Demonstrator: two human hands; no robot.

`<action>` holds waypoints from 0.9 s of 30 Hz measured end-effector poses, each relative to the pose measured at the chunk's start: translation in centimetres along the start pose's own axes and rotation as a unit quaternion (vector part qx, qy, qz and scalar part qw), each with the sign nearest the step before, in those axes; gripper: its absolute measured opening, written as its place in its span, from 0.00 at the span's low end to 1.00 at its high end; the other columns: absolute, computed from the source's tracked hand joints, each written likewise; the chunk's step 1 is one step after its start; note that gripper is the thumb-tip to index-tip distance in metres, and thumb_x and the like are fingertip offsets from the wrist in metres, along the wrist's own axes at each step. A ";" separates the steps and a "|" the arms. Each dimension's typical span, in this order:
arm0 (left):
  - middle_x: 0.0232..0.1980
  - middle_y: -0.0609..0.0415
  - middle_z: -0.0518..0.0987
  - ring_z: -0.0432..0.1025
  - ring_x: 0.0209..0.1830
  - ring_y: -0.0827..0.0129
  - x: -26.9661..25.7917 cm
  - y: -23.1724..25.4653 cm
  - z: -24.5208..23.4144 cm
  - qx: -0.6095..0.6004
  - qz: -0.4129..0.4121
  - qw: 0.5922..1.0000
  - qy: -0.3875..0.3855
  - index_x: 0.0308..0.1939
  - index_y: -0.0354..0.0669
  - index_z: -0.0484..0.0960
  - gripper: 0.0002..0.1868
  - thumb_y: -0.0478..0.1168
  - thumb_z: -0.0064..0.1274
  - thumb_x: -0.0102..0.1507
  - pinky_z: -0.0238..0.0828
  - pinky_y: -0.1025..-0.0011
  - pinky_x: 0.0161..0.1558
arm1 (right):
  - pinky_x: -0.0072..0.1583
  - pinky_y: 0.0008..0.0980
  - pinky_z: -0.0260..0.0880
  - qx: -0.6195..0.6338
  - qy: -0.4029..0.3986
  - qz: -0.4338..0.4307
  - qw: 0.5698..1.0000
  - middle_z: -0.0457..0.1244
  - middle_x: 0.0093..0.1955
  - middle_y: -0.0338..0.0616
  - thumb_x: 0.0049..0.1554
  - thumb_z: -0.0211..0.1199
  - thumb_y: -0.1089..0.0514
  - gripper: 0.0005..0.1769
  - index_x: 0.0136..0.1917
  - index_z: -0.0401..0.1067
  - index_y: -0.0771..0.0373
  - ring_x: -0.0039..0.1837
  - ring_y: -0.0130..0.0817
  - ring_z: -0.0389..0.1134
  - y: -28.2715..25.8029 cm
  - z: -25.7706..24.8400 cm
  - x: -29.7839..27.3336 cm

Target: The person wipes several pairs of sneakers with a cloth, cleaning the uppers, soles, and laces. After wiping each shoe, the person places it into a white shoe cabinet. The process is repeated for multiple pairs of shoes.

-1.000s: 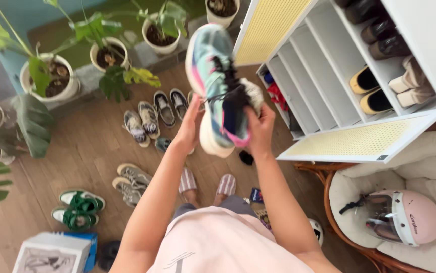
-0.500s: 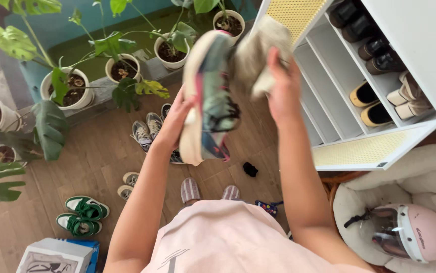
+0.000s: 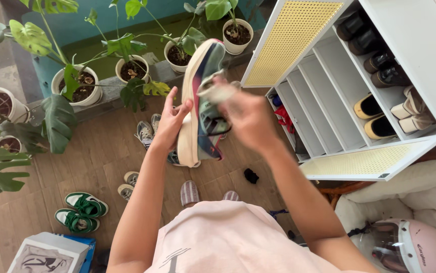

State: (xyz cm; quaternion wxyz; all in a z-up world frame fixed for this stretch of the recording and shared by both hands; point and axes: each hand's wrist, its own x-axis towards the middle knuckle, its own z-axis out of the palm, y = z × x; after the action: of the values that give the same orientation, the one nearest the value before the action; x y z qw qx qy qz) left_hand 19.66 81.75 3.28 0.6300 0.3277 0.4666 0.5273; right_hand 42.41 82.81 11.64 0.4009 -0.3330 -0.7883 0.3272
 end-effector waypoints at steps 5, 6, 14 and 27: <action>0.64 0.40 0.78 0.71 0.64 0.61 -1.3 -1.1 0.2 0.061 0.026 0.998 -0.020 0.82 0.48 0.43 0.59 0.62 0.62 0.58 0.68 0.62 0.62 | 0.50 0.41 0.73 0.137 0.211 0.168 0.953 0.67 0.50 0.56 0.71 0.55 0.49 0.20 0.60 0.76 0.68 0.47 0.39 0.70 -1.0 -2.2 4.1; 0.64 0.38 0.78 0.71 0.64 0.60 -1.3 -1.3 0.4 0.082 0.038 0.996 -0.023 0.83 0.48 0.43 0.59 0.61 0.62 0.59 0.66 0.63 0.63 | 0.56 0.39 0.74 0.079 0.167 0.173 0.967 0.66 0.55 0.53 0.68 0.55 0.49 0.20 0.68 0.70 0.62 0.52 0.42 0.70 -1.2 -1.0 4.7; 0.61 0.40 0.80 0.76 0.55 0.62 -0.5 -2.6 -0.2 0.005 0.031 0.999 -0.011 0.81 0.47 0.41 0.57 0.57 0.61 0.60 0.75 0.63 0.51 | 0.83 0.55 0.47 -0.236 -0.017 -0.124 0.964 0.52 0.83 0.41 0.65 0.62 0.59 0.23 0.74 0.71 0.55 0.87 0.49 0.37 -2.8 3.0 2.0; 0.68 0.41 0.73 0.70 0.63 0.61 -3.3 -0.1 1.0 0.122 0.012 0.992 0.004 0.83 0.48 0.34 0.60 0.63 0.55 0.61 0.69 0.64 0.60 | 0.73 0.56 0.51 -0.240 0.125 0.071 0.960 0.53 0.72 0.67 0.66 0.60 0.51 0.28 0.72 0.58 0.69 0.73 0.68 0.50 -4.1 4.4 2.9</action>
State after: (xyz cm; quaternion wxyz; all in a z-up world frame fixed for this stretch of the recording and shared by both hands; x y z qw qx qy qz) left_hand 20.57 78.66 4.37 0.5765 0.4059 0.5262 0.4754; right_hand 36.26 81.72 14.01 0.3801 -0.5126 -0.7617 0.1123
